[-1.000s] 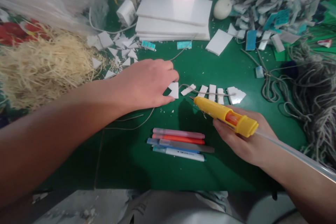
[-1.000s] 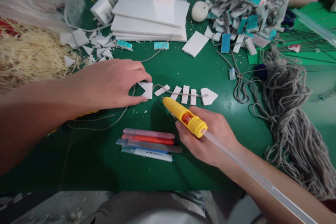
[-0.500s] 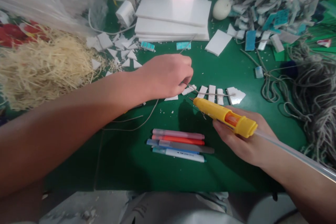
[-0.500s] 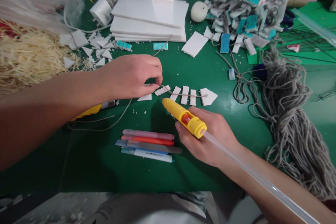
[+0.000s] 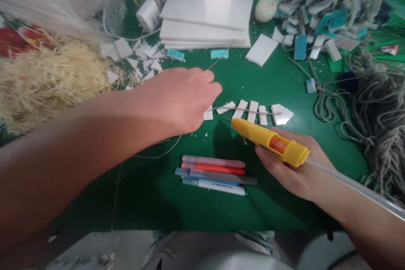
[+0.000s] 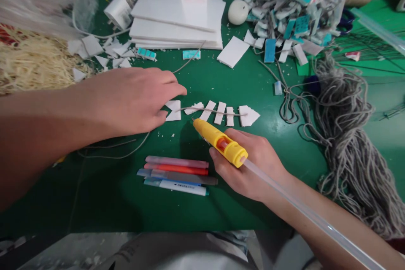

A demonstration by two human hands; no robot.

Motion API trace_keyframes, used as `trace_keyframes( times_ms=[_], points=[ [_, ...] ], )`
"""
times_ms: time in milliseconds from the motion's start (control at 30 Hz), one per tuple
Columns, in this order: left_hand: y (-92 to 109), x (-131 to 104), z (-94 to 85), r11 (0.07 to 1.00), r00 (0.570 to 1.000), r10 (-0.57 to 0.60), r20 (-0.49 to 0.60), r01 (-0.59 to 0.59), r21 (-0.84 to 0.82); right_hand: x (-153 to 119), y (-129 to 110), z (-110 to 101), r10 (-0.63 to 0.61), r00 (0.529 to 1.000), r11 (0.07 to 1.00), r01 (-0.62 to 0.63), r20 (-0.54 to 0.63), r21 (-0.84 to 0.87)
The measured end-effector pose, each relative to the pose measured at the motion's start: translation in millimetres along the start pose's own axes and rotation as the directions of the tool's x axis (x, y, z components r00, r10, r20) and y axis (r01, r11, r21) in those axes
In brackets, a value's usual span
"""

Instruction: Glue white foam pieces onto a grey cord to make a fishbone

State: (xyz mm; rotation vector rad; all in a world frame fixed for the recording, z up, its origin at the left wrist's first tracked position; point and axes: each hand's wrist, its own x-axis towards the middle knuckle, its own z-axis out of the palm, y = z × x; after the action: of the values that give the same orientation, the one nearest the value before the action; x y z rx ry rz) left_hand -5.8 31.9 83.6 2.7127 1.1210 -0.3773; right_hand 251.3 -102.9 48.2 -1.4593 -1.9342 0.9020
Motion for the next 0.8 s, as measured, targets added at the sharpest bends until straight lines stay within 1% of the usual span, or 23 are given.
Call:
trace_keyframes(
  times_ms=[67, 100, 200, 233, 267, 300, 367, 467, 600, 700, 800],
  points=[
    [-7, -2, 1.3, 0.999, 1.0, 0.013, 0.0, -0.013, -0.048, -1, 1, 1, 0.002, 1.0, 1.0, -0.002, 0.005, -0.003],
    [-9, -2, 1.1, 0.997, 0.999, 0.031, -0.016, -0.032, -0.072, -1, 0, 1, 0.007, 1.0, 1.0, -0.007, 0.006, -0.001],
    [-13, 4, -0.1, 0.982, 0.988, 0.094, -0.126, -0.113, -0.149, 2, -4, -2, 0.036, 0.998, 0.999, -0.036, 0.054, 0.005],
    [-13, 7, 0.1, 0.974, 0.982, 0.116, -0.152, -0.142, -0.174, 2, -5, -3, 0.058, 0.994, 0.998, -0.058, 0.095, -0.001],
    [-14, 12, 0.8, 0.965, 0.976, 0.14, -0.164, -0.172, -0.198, 2, -5, -3, 0.056, 0.993, 0.998, -0.056, 0.104, -0.002],
    [-15, 16, 1.9, 0.955, 0.972, 0.168, -0.164, -0.202, -0.219, 1, -4, -3, 0.013, 1.0, 1.0, -0.013, 0.013, 0.005],
    [-17, 25, 4.8, 0.936, 0.967, 0.219, -0.133, -0.247, -0.25, -2, 0, -1, -0.004, 1.0, 1.0, 0.004, 0.003, -0.003],
    [-21, 35, 8.1, 0.929, 0.964, 0.256, -0.067, -0.265, -0.257, -5, 5, 2, -0.005, 1.0, 1.0, 0.005, -0.003, -0.017],
    [-20, 39, 7.5, 0.944, 0.967, 0.254, 0.01, -0.246, -0.219, -6, 5, 3, 0.001, 1.0, 1.0, -0.001, -0.004, -0.026],
    [-14, 40, 3.8, 0.954, 0.969, 0.244, 0.029, -0.234, -0.185, -6, 5, 2, 0.027, 1.0, 0.999, -0.027, -0.001, -0.042],
    [-5, 41, -0.8, 0.969, 0.976, 0.21, 0.055, -0.2, -0.145, -6, 7, 2, 0.029, 1.0, 0.999, -0.028, 0.008, -0.045]
  ],
)
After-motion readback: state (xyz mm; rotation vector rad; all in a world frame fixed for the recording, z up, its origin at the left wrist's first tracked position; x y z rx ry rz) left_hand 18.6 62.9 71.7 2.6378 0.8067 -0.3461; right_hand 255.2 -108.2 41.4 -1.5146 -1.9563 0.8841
